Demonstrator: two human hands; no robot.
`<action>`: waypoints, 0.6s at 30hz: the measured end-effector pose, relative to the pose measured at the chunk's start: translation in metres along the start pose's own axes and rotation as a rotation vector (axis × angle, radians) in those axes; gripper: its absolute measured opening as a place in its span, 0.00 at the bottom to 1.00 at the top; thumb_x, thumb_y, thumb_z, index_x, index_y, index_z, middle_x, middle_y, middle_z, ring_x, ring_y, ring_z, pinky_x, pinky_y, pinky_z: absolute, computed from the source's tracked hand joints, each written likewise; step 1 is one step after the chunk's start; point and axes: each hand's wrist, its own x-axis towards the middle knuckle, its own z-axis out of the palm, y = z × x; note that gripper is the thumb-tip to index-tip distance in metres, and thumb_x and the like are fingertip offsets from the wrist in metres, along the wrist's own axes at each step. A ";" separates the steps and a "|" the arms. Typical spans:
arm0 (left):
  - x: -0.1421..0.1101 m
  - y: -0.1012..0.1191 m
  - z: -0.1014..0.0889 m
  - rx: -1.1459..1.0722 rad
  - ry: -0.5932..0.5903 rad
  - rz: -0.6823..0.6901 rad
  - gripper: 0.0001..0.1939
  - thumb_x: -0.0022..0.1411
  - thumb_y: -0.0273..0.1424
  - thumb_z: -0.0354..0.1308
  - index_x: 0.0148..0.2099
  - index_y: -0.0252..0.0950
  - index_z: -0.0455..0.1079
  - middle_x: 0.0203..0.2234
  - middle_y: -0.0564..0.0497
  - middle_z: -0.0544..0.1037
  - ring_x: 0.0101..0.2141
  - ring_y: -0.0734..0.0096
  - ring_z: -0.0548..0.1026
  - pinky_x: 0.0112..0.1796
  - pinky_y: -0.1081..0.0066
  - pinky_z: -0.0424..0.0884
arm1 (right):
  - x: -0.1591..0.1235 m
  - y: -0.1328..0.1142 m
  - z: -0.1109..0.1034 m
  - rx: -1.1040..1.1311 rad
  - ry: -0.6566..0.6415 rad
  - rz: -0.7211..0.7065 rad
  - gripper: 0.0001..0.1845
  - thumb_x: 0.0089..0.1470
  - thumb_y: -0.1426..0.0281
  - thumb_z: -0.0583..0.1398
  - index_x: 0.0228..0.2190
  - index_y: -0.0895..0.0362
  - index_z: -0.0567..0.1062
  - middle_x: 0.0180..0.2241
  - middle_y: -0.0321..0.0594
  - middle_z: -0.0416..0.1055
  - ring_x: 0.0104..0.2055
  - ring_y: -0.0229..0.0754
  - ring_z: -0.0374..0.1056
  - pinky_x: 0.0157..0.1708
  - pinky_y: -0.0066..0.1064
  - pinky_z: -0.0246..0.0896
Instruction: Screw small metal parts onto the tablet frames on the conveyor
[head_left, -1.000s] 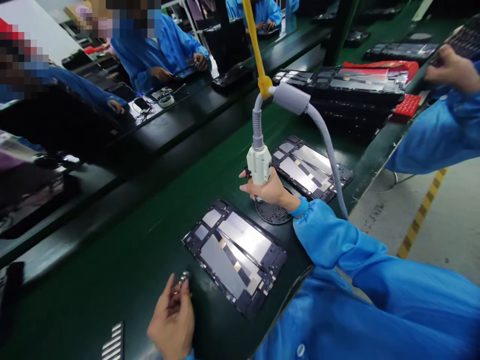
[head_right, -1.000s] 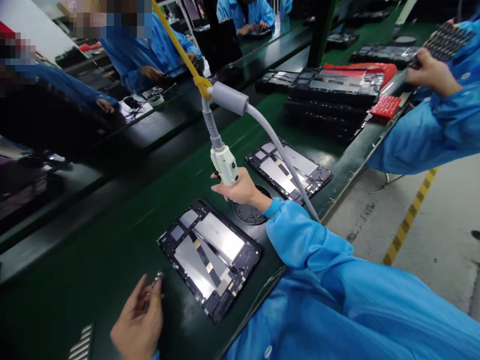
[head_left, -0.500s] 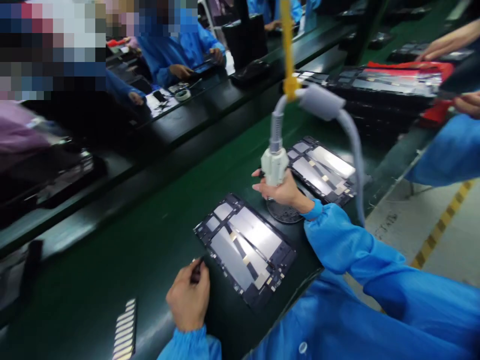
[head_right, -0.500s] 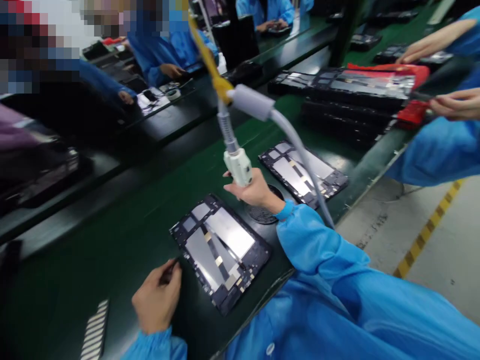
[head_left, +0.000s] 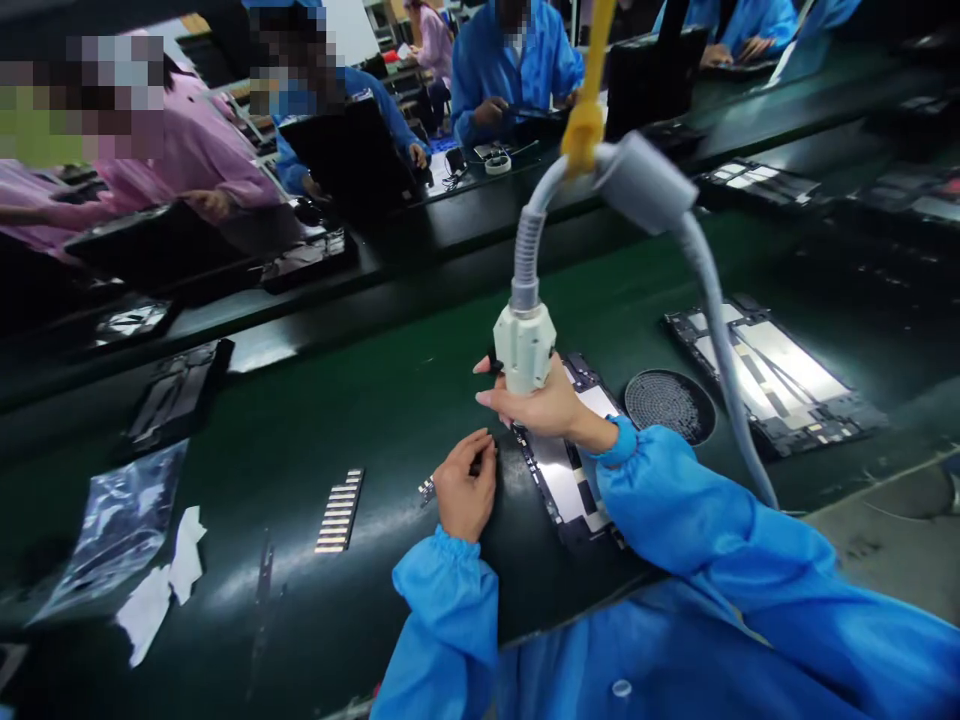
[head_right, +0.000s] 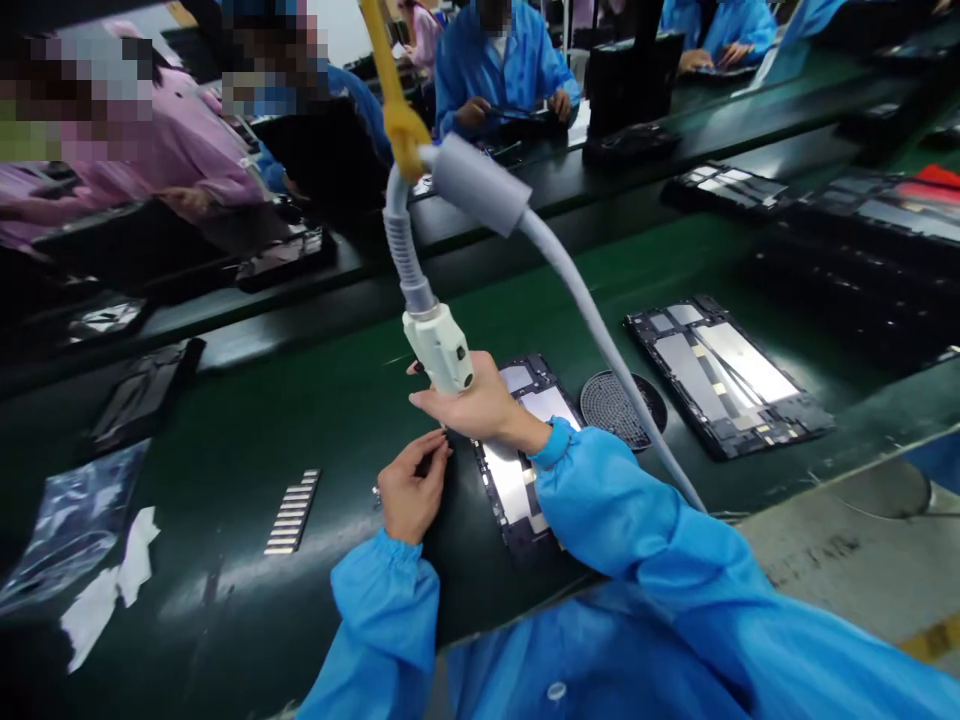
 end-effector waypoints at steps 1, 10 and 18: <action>-0.002 -0.004 -0.002 -0.054 0.009 -0.049 0.11 0.60 0.35 0.55 0.38 0.34 0.76 0.34 0.47 0.79 0.33 0.70 0.78 0.36 0.70 0.74 | 0.003 0.005 0.003 0.006 -0.013 0.027 0.18 0.39 0.69 0.68 0.34 0.61 0.72 0.15 0.30 0.64 0.17 0.34 0.61 0.19 0.28 0.59; -0.002 -0.009 0.001 -0.178 0.021 -0.210 0.18 0.63 0.39 0.53 0.48 0.33 0.73 0.30 0.48 0.77 0.25 0.75 0.75 0.28 0.75 0.73 | 0.004 0.020 0.002 -0.071 -0.025 0.028 0.14 0.43 0.68 0.66 0.33 0.60 0.73 0.14 0.30 0.64 0.16 0.35 0.61 0.19 0.29 0.60; -0.003 -0.015 0.004 -0.189 0.029 -0.206 0.17 0.64 0.38 0.52 0.48 0.33 0.73 0.32 0.47 0.78 0.28 0.73 0.78 0.31 0.73 0.75 | 0.006 0.024 0.001 -0.060 -0.036 0.038 0.13 0.44 0.69 0.66 0.34 0.59 0.72 0.14 0.30 0.65 0.15 0.34 0.60 0.20 0.29 0.61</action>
